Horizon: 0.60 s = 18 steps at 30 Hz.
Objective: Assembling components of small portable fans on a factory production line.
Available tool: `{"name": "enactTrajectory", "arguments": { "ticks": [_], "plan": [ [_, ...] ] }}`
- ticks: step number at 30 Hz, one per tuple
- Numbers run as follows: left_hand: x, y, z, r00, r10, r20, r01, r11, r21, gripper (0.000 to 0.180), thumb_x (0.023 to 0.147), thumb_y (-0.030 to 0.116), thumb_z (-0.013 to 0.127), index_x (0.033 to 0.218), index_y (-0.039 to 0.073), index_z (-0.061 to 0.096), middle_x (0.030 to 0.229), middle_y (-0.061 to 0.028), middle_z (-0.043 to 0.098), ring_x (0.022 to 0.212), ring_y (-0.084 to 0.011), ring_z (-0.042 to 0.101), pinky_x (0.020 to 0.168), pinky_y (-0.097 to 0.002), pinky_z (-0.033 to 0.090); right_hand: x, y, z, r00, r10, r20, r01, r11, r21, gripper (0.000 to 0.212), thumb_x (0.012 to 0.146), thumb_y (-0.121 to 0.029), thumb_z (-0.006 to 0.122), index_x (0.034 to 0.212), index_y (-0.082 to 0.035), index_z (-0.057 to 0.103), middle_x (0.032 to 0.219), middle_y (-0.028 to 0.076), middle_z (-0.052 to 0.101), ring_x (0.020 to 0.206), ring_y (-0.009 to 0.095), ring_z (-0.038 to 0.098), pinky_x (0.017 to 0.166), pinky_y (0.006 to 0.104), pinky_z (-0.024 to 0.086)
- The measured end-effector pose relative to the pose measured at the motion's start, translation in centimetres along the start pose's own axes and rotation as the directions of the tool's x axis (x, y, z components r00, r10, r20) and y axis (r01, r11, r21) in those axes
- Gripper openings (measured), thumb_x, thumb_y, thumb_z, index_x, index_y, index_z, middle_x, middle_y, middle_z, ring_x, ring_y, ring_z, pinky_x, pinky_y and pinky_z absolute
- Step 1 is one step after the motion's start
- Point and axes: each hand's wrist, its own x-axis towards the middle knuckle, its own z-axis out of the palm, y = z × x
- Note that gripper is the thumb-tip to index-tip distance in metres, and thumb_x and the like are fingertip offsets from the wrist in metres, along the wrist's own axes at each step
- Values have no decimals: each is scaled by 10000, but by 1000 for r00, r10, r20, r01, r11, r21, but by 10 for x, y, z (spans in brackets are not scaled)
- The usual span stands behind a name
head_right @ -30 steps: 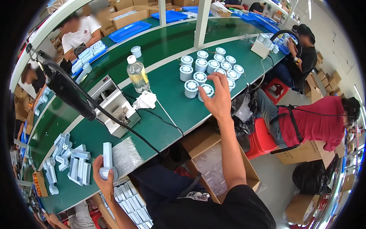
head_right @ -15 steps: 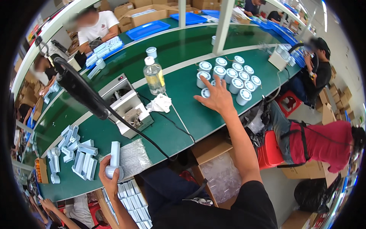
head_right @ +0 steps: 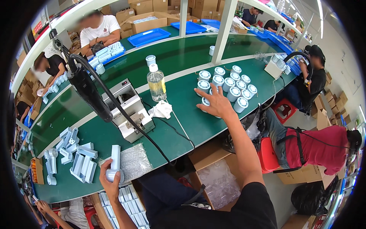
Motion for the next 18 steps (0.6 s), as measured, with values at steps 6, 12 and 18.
{"name": "enactTrajectory", "arguments": {
  "ticks": [6,12,18],
  "plan": [
    [0,-4,0,998,55,-15,-56,998,-8,575,765,280,797,1251,11,649,1128,-119,658,1018,-219,592,927,-366,471,8,8,3,1000,15,-3,-15,999,-46,705,854,-547,685,1512,-479,442,1555,274,379,1343,567,421,1038,555,503],
    [-2,-6,-4,998,52,-24,-52,999,18,573,767,287,796,1251,18,650,1132,-132,672,1002,-224,605,912,-367,481,2,-3,2,996,36,-81,-35,999,10,714,800,-456,736,1478,-418,517,1458,242,473,1248,512,508,1001,523,530],
    [-2,-5,-5,999,52,-10,-52,999,-4,580,748,241,795,1260,15,645,1108,-137,677,984,-228,611,909,-375,487,-6,-8,-1,982,34,-184,-25,999,48,773,718,-372,796,1453,-380,558,1339,221,560,1179,483,554,968,520,546]
  ]
}}
